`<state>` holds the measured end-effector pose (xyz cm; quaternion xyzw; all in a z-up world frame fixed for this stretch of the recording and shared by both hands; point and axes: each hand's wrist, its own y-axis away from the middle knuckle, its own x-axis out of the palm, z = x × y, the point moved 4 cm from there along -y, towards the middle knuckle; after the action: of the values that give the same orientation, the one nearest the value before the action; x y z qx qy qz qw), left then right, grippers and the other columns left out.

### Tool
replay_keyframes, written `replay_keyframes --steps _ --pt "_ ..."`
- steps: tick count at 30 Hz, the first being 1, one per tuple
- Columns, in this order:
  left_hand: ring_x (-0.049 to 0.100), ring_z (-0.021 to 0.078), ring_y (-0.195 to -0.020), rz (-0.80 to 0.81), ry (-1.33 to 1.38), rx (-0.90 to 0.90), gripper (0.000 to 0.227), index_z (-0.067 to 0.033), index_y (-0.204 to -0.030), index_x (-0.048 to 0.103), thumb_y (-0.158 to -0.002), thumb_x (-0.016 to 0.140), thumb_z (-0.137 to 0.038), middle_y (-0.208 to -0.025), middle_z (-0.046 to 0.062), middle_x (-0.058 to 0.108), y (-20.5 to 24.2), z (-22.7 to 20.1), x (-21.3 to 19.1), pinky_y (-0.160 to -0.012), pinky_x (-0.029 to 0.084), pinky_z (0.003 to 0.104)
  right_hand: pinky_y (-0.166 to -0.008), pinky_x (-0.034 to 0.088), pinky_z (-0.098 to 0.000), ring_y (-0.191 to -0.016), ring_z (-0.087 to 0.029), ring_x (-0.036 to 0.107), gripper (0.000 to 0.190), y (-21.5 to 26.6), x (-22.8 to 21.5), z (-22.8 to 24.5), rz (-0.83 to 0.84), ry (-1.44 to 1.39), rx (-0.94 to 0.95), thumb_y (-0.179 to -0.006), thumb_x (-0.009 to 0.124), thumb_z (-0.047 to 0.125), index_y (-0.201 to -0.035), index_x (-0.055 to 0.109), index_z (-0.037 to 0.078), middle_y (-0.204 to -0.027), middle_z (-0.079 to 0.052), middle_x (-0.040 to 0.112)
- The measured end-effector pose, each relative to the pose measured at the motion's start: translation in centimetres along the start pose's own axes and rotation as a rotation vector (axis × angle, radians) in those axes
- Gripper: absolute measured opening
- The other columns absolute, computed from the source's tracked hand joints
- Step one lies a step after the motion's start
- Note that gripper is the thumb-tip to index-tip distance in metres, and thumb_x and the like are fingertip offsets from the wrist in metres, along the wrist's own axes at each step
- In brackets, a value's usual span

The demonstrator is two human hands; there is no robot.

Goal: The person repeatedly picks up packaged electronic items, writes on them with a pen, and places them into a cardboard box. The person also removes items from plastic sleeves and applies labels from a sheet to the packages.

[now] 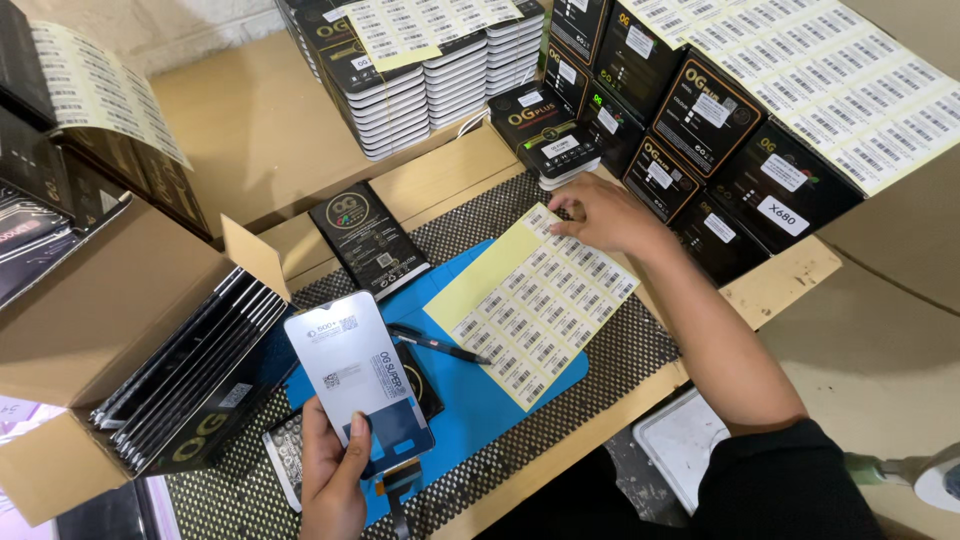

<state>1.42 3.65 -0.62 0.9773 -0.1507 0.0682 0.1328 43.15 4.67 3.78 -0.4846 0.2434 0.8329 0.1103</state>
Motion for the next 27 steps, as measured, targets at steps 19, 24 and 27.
replay_keyframes --steps 19,24,27 --pt "0.058 0.0245 -0.127 -0.046 -0.056 0.005 0.049 -0.0072 -0.144 0.046 -0.097 0.051 -0.019 -0.14 0.013 0.061 0.5 -0.8 0.6 -0.106 0.048 0.037 -0.093 0.05 -0.0451 -0.126 -0.021 0.059 0.016 -0.9 1.1 -0.7 -0.007 0.047 -0.098 -0.1 0.066 0.032 -0.111 0.069 0.02 -0.136 0.0 0.057" --pt "0.059 0.0237 -0.128 -0.04 -0.048 0.003 0.051 -0.0073 -0.146 0.046 -0.096 0.051 -0.021 -0.142 0.011 0.062 0.5 -0.8 0.5 -0.106 0.047 0.037 -0.096 0.045 -0.0414 -0.13 -0.021 0.055 0.015 -1.3 1.7 -1.5 -0.031 0.027 -0.221 -0.096 0.065 0.03 -0.104 0.059 0.019 -0.135 -0.003 0.055" --pt "0.06 0.0239 -0.126 -0.043 -0.059 -0.007 0.051 -0.0065 -0.144 0.047 -0.096 0.052 -0.023 -0.139 0.012 0.063 0.4 -0.9 0.4 -0.105 0.047 0.037 -0.099 0.043 -0.0348 -0.117 -0.018 0.057 0.012 -1.0 1.4 -1.3 -0.019 -0.02 -0.306 -0.095 0.071 0.025 -0.095 0.061 0.018 -0.12 0.0 0.057"
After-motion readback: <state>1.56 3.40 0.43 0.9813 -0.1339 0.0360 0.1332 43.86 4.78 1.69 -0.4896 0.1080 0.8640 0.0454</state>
